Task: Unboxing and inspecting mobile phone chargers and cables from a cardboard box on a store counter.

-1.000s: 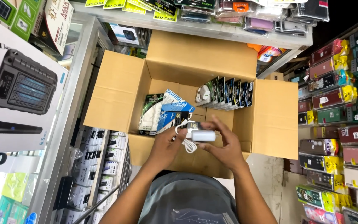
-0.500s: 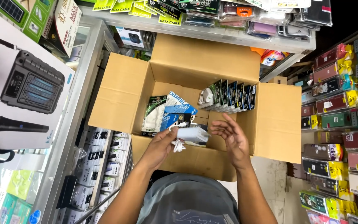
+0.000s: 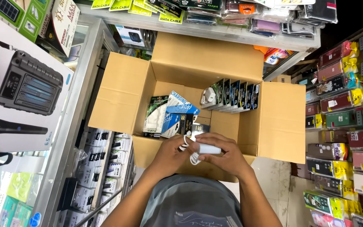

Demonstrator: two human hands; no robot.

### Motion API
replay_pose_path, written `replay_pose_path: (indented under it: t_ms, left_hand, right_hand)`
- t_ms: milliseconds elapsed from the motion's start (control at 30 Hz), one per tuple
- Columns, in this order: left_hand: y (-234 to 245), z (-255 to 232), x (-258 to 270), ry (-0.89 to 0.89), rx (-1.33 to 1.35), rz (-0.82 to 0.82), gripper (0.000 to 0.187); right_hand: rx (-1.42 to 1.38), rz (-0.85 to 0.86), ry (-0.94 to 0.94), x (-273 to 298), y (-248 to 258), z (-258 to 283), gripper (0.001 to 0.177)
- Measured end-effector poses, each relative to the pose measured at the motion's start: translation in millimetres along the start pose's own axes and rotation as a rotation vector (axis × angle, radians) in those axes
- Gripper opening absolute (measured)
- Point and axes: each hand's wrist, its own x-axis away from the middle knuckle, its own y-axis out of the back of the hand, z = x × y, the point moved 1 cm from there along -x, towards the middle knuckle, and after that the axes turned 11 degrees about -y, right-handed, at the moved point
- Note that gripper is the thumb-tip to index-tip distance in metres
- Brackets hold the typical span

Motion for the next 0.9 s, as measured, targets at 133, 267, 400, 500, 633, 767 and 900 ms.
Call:
replay_pose_path:
  t_ms: [133, 267, 400, 500, 633, 767, 900]
  left_hand:
    - [-3, 0, 2, 0.089, -0.054, 0.087, 0.022]
    - [0, 6, 13, -0.305, -0.300, 0.001, 0.018]
    - [45, 10, 25, -0.141, -0.272, -0.326, 0.013]
    - [66, 4, 21, -0.106, -0.275, -0.331, 0.016]
    - [37, 33, 17, -0.011, 0.130, -0.318, 0.020]
    - [17, 48, 15, 0.049, 0.362, -0.347, 0.027]
    - [12, 45, 12, 0.085, 0.434, -0.252, 0.035]
  right_hand:
    - [0.074, 0.003, 0.100, 5, -2, -2, 0.046]
    - [0.119, -0.009, 0.208, 6, 3, -2, 0.044]
    - [0.011, -0.295, 0.103, 20, 54, -45, 0.036]
    - [-0.191, -0.489, 0.011, 17, 83, -67, 0.034]
    - [-0.509, -0.502, -0.100, 9, 67, -71, 0.040]
    - [-0.653, -0.355, -0.079, -4, 24, -47, 0.038]
    - [-0.743, -0.126, -0.124, -9, -3, -44, 0.031]
